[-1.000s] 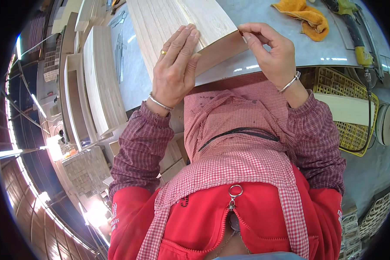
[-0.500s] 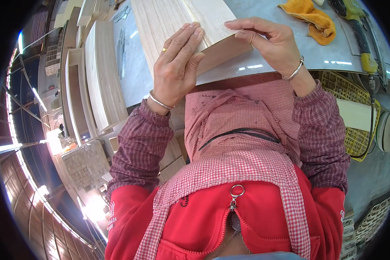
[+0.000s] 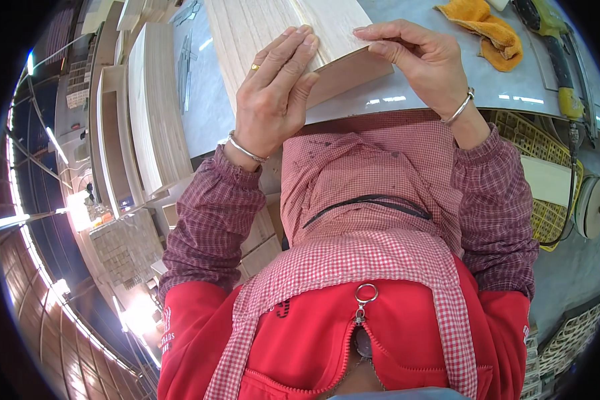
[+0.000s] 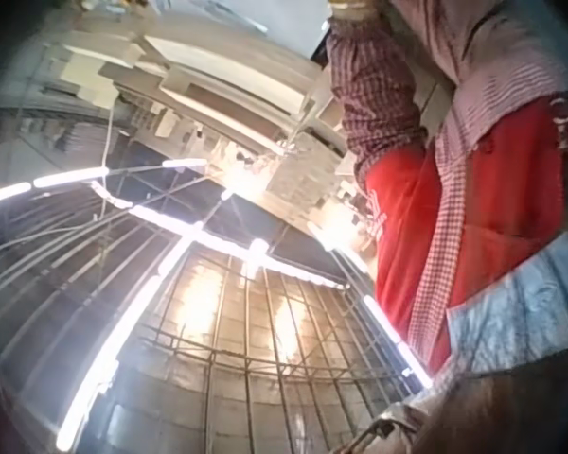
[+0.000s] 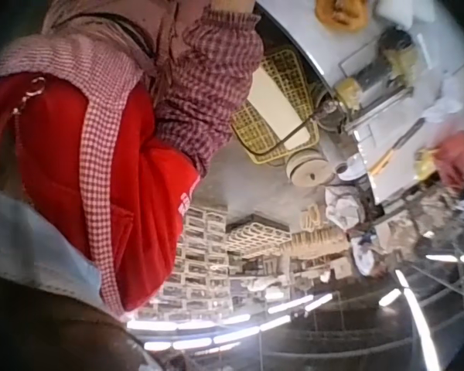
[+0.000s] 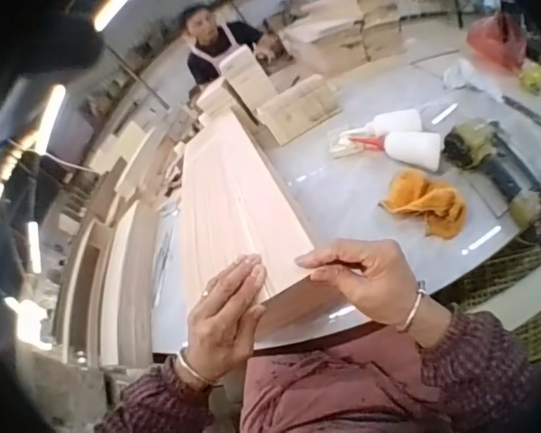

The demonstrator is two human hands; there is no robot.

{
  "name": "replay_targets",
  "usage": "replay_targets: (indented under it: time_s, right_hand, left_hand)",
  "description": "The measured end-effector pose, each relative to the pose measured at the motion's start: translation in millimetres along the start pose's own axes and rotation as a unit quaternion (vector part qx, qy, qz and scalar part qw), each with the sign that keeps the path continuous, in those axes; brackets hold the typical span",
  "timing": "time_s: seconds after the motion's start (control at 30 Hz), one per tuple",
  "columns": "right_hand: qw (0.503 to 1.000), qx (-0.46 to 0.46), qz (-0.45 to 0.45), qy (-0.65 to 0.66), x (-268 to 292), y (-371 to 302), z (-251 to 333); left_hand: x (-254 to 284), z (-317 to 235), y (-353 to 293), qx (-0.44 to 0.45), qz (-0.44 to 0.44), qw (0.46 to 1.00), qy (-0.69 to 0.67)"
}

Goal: Applying glue to wooden planks and securing them together using a pneumatic nail gun to build boxes.

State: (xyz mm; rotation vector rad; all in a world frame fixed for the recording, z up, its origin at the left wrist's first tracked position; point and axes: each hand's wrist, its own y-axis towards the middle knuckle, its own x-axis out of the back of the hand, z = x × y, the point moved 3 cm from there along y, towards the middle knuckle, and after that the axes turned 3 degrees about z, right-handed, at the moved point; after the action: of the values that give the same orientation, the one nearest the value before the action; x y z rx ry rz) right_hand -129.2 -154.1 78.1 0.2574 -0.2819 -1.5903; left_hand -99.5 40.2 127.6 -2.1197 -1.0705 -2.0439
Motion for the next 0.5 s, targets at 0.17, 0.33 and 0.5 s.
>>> replay_targets:
  time_s: [0.17, 0.33, 0.5]
  right_hand:
    - [0.999, -0.019, -0.024, 0.045, -1.6, -6.6, 0.8]
    - [0.989, 0.000, -0.093, 0.111, -2.0, -19.9, -12.2]
    - [0.992, 0.016, -0.126, -0.013, 9.4, -33.7, -16.2]
  left_hand:
    - [-1.4, -0.5, -1.0, -0.006, -0.005, 1.000, 0.011]
    - [-1.7, -1.6, -1.0, -0.010, -0.006, 1.000, 0.019]
    - [-2.5, -2.1, 1.3, -0.004, 0.000, 1.000, 0.013]
